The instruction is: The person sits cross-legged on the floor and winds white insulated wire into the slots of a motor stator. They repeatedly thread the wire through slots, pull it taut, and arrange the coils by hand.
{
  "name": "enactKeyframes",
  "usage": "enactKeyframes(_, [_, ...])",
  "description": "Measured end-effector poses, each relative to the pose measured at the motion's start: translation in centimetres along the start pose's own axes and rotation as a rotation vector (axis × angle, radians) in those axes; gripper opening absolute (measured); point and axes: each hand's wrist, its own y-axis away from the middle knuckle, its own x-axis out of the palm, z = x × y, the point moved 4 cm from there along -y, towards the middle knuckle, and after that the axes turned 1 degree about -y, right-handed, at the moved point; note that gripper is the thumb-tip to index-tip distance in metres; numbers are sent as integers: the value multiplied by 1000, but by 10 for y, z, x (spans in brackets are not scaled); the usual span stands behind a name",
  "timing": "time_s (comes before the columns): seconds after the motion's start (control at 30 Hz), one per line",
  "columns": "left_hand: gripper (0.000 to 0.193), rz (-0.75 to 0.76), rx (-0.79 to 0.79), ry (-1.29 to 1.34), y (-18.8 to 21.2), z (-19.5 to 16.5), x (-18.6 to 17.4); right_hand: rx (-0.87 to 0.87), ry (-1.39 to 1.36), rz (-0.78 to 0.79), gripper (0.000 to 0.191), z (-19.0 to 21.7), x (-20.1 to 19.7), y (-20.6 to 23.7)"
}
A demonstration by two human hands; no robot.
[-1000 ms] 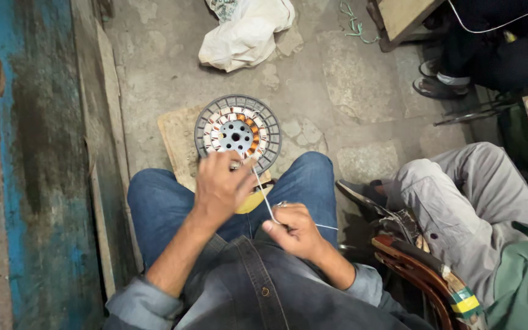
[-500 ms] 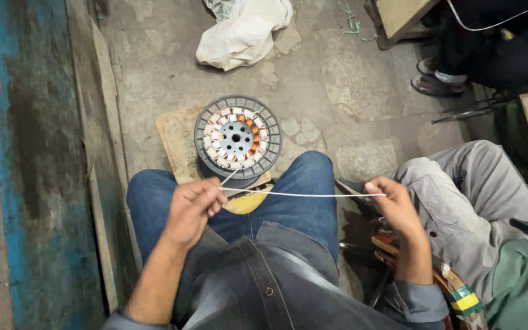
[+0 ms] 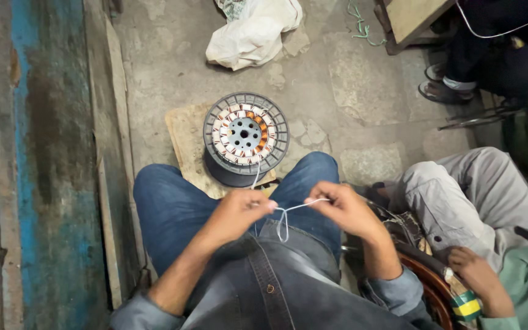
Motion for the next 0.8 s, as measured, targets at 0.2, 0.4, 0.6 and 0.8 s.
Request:
enactKeyframes(0.2, [23,-413,84,149,11,14,-34,77,-67,-143,18,-37,-8,2])
enactKeyframes(0.4, [36,-825,537,-789,48,-48,-27,-46,-40,-163,16,-26,6,-7])
enactKeyframes(0.6, [62,-311,452,-235,35,-36,9,-108,-91,31,15,19,56,-17])
enactKeyframes(0.8, [20,-161,158,190,23,18,14,-68,-1,-43,16,17,35,-18])
